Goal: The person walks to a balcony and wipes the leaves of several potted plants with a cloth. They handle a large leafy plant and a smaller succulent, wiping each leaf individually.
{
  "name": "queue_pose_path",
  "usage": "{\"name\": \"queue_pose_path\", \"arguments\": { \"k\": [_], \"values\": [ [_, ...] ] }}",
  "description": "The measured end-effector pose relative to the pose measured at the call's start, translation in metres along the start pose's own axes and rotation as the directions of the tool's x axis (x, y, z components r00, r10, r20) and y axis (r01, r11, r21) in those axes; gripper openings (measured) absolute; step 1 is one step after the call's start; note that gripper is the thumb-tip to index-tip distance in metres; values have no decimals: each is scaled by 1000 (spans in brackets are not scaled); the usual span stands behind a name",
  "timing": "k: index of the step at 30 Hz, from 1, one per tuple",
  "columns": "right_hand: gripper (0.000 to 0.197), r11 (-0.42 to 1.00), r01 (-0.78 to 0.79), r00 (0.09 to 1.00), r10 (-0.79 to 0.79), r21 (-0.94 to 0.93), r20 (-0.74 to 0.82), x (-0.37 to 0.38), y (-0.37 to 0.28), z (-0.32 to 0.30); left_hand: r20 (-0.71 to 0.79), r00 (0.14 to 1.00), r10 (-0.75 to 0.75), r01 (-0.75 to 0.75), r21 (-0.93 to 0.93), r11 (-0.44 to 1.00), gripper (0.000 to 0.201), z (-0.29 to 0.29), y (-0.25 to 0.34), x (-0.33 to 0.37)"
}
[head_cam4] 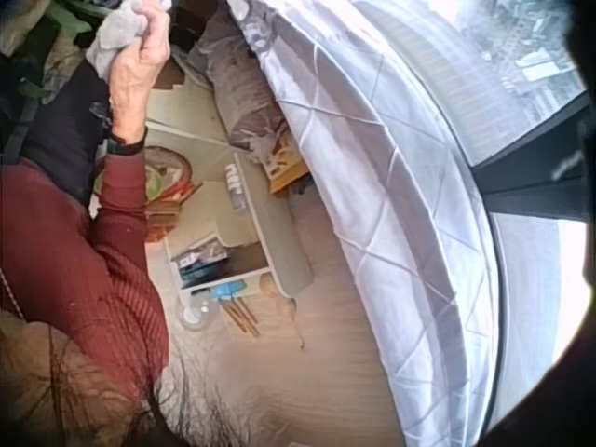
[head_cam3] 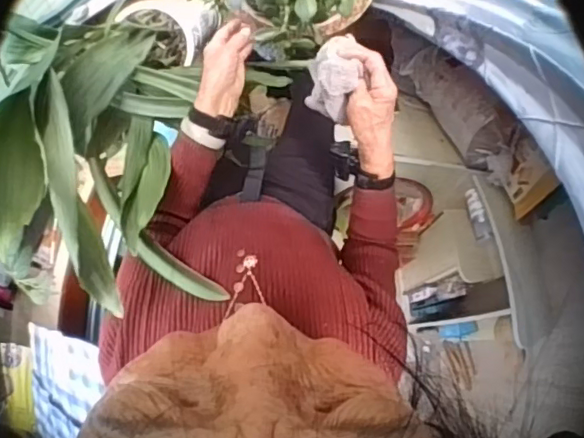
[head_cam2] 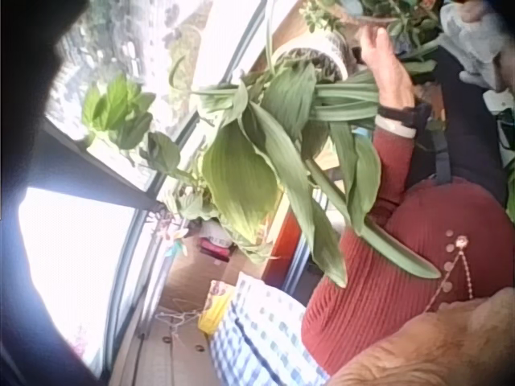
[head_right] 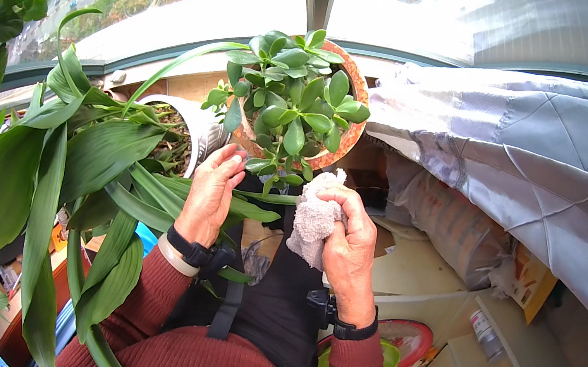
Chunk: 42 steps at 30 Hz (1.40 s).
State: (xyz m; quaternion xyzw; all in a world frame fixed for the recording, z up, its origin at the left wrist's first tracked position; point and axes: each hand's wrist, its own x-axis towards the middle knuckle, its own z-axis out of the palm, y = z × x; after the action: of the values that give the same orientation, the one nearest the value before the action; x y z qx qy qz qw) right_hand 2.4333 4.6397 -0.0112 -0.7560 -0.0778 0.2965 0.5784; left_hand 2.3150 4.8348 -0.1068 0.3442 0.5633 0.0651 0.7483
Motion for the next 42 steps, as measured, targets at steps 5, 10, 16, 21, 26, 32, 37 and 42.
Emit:
{"name": "queue_pose_path", "arguments": {
  "k": [5,10,16,21,26,32,37,42],
  "values": [
    [25,964,-193,972,213,182,-97,-4,10,4,247,944,-220,246,-80,966,50,-2,-16,0],
    [44,967,-255,965,256,14,-64,-1,30,24,486,852,-195,367,-290,884,45,4,-26,-4],
    [47,946,59,995,-83,-320,-62,5,52,64,438,893,-109,287,-366,885,35,8,-34,-10],
    [51,849,173,982,-190,-499,17,-16,55,91,392,903,-175,328,-369,869,35,6,-34,-14],
    [51,912,223,971,-176,-345,163,-37,49,82,397,900,-180,312,-298,902,37,0,-26,-17],
    [47,950,171,985,-155,-261,78,-31,36,55,437,890,-135,315,-373,872,40,3,-26,-16],
    [42,950,142,976,-181,-279,-121,-5,43,43,426,899,-103,259,-327,909,44,7,-20,-15],
    [41,969,37,966,-97,-244,-240,5,49,25,226,970,-92,124,-134,983,64,6,-3,-34]
  ]
}}
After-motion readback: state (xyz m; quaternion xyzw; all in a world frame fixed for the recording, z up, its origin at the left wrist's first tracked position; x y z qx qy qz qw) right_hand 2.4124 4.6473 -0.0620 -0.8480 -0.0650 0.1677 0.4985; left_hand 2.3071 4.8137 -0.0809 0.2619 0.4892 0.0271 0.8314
